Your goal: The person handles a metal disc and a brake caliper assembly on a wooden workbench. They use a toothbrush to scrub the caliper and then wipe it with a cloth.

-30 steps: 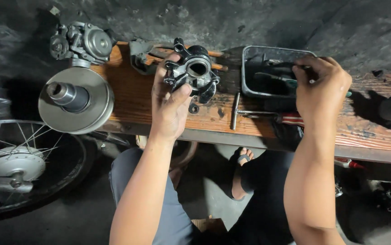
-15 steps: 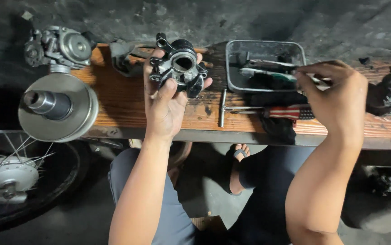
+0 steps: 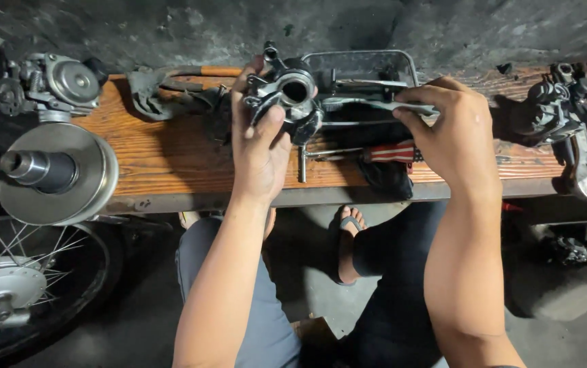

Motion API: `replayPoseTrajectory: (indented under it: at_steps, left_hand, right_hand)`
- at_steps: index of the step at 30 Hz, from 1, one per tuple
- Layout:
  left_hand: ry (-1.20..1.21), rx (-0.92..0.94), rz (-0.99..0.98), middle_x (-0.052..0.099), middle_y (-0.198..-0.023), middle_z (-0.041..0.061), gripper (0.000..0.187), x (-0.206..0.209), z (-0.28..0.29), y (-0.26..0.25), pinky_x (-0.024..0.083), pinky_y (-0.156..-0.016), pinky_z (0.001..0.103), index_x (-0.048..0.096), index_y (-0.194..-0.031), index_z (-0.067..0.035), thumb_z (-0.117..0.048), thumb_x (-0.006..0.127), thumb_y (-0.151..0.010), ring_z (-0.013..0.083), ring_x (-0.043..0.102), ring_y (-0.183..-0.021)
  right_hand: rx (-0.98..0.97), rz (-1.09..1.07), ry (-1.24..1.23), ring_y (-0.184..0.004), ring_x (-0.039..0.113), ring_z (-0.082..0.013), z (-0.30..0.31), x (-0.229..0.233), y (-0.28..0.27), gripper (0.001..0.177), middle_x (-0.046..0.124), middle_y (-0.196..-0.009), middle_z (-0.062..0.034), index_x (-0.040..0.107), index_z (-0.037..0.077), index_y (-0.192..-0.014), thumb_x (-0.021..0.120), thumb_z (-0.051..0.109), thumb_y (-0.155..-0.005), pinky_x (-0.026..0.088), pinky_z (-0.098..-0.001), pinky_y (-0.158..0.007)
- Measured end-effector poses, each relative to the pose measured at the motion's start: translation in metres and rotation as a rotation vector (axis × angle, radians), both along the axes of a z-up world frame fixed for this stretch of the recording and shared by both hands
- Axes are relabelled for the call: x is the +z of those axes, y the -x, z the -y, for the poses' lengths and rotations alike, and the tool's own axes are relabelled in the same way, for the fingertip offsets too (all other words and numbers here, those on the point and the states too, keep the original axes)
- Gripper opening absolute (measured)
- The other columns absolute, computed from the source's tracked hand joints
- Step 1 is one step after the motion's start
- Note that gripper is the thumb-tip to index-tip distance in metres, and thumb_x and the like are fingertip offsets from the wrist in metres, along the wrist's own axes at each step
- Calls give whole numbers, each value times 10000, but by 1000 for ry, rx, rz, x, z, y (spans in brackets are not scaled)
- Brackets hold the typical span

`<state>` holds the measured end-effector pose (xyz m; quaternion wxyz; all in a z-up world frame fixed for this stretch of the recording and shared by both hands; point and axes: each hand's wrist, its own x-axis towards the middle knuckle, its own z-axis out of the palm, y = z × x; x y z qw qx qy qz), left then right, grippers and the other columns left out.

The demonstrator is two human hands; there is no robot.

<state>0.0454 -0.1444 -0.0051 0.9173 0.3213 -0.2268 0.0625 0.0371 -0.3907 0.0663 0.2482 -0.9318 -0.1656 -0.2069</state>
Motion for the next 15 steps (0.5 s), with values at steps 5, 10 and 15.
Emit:
replayPoseTrajectory:
  at_steps: [5,10,15]
  left_hand:
    - [24,-58,-149,608,-1370,189,458,24,15,-2,589,-898,436,480,-1435,-164,-191,696,-1032,377,643,-1278]
    - [81,-111,-209,624,-1362,192,500,47,25,-8,598,-927,435,500,-1462,-144,-147,711,-1008,385,663,-1225]
    - [76,-56,-139,623,-1387,133,547,64,41,-29,462,-1118,504,561,-1482,-133,-146,806,-992,294,563,-1318]
  right_hand:
    - [-5,-1,55,-706,633,-332,0,6,-11,198,710,-977,-159,803,-4,-1041,806,28,-846,506,-417,-678]
    - [-73,-129,99,-727,665,-372,-8,22,-25,212,742,-986,-144,826,63,-1041,798,97,-834,523,-471,-683]
    - [-90,-152,366,-745,686,-453,-3,21,-56,152,758,-849,-140,809,136,-971,756,231,-865,542,-525,-657]
